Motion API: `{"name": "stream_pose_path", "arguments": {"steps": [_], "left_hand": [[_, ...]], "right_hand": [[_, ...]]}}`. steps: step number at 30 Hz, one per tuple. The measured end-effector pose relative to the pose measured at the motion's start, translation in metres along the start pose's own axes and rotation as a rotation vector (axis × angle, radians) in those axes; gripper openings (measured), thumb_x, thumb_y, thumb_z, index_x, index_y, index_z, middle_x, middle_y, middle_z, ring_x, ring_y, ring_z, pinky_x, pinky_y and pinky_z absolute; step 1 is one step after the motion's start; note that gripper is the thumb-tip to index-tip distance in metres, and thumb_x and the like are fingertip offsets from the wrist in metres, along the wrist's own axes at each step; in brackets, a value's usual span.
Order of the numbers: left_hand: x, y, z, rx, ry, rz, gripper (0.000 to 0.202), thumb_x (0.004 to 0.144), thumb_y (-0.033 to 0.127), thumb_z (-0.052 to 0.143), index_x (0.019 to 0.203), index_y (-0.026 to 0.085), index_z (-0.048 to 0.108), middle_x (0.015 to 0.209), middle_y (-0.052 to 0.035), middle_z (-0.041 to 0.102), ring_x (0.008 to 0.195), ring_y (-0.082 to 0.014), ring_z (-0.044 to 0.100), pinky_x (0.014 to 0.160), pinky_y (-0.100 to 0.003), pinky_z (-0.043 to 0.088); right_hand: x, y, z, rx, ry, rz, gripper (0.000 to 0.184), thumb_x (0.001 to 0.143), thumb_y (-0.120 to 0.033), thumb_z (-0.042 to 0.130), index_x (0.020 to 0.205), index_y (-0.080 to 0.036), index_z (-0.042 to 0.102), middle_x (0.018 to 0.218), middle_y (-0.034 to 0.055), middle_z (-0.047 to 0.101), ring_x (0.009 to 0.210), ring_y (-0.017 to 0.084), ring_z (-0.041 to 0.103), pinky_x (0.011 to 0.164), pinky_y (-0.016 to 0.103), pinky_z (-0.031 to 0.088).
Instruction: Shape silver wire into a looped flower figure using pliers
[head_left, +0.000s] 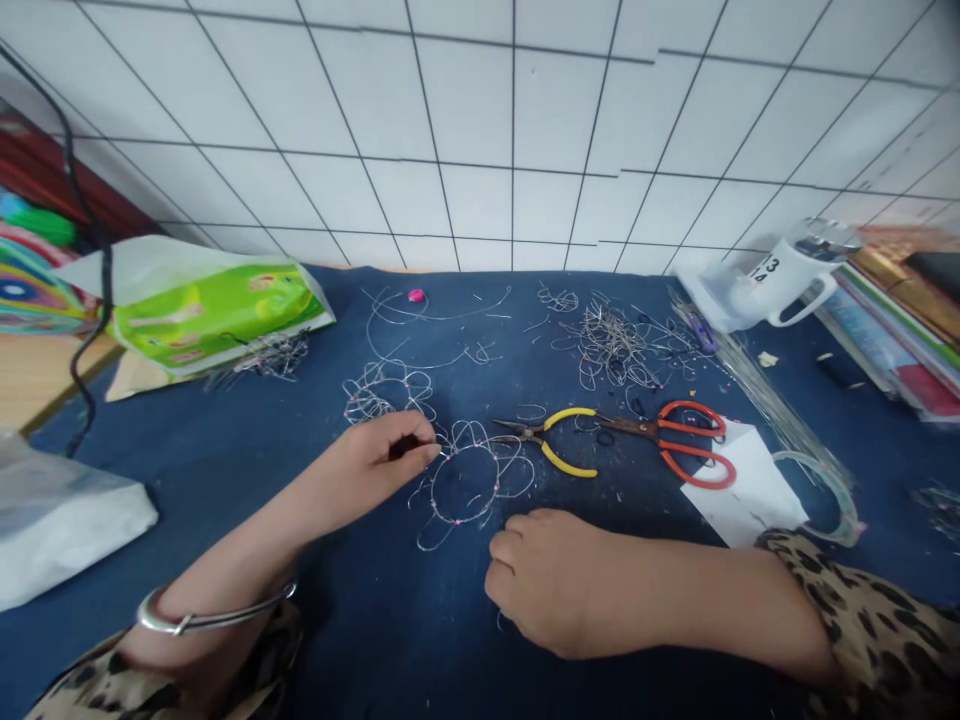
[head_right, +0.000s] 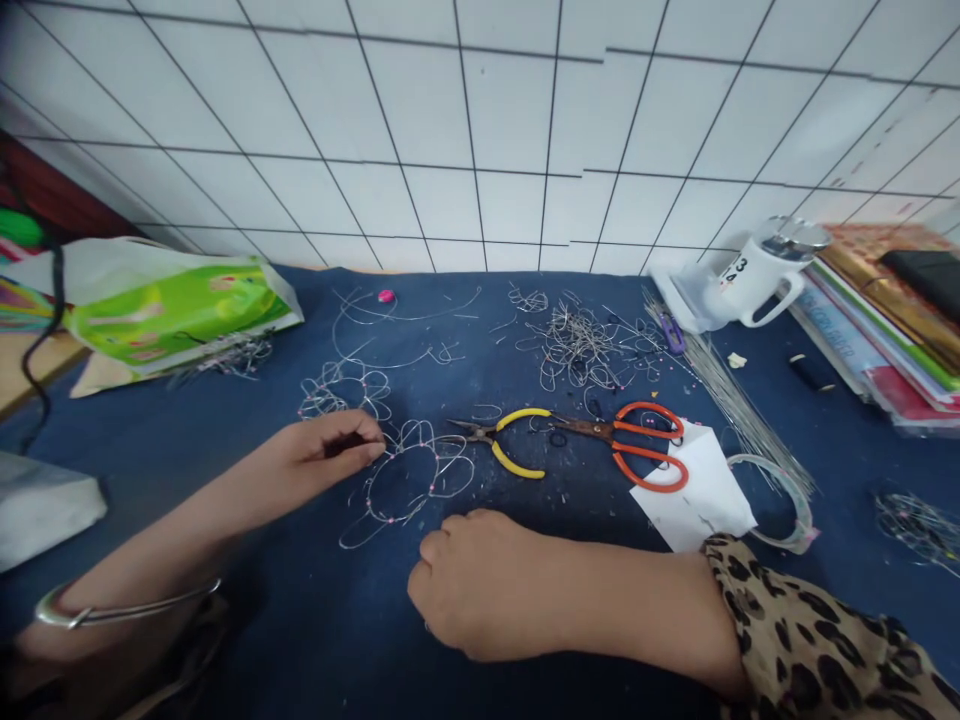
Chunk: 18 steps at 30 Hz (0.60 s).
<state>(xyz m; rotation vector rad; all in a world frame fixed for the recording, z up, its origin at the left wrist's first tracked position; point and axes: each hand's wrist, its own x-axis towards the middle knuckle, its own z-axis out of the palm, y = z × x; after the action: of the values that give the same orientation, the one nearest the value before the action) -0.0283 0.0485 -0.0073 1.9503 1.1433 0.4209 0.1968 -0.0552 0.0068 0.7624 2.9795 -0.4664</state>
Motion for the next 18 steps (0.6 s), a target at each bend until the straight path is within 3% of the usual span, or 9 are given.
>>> {"name": "stream_pose_path", "arguments": {"steps": [10,18], "left_hand": [[-0.001,0.012,-0.005,0.198,-0.069,-0.016,0.017,0.085,0.032,0.046,0.084,0.019,0.056,0.075,0.0014,0.057,0.066,-0.0122,0.051,0.061,-0.023,0.039],[-0.005,0.015,-0.006,0.282,-0.034,-0.009,0.015,0.086,0.031,0.044,0.088,0.02,0.054,0.072,0.0023,0.058,0.062,-0.0112,0.052,0.057,-0.022,0.039]], "right_hand": [[0.001,0.014,-0.002,0.163,0.037,0.028,0.015,0.085,-0.027,0.041,0.087,-0.017,0.051,0.08,0.0036,0.06,0.068,0.015,0.052,0.06,0.027,0.04],[0.004,0.013,0.01,0.423,0.227,0.041,0.004,0.08,-0.02,0.046,0.082,-0.019,0.049,0.077,-0.0007,0.06,0.068,0.01,0.052,0.065,0.022,0.041]]}}
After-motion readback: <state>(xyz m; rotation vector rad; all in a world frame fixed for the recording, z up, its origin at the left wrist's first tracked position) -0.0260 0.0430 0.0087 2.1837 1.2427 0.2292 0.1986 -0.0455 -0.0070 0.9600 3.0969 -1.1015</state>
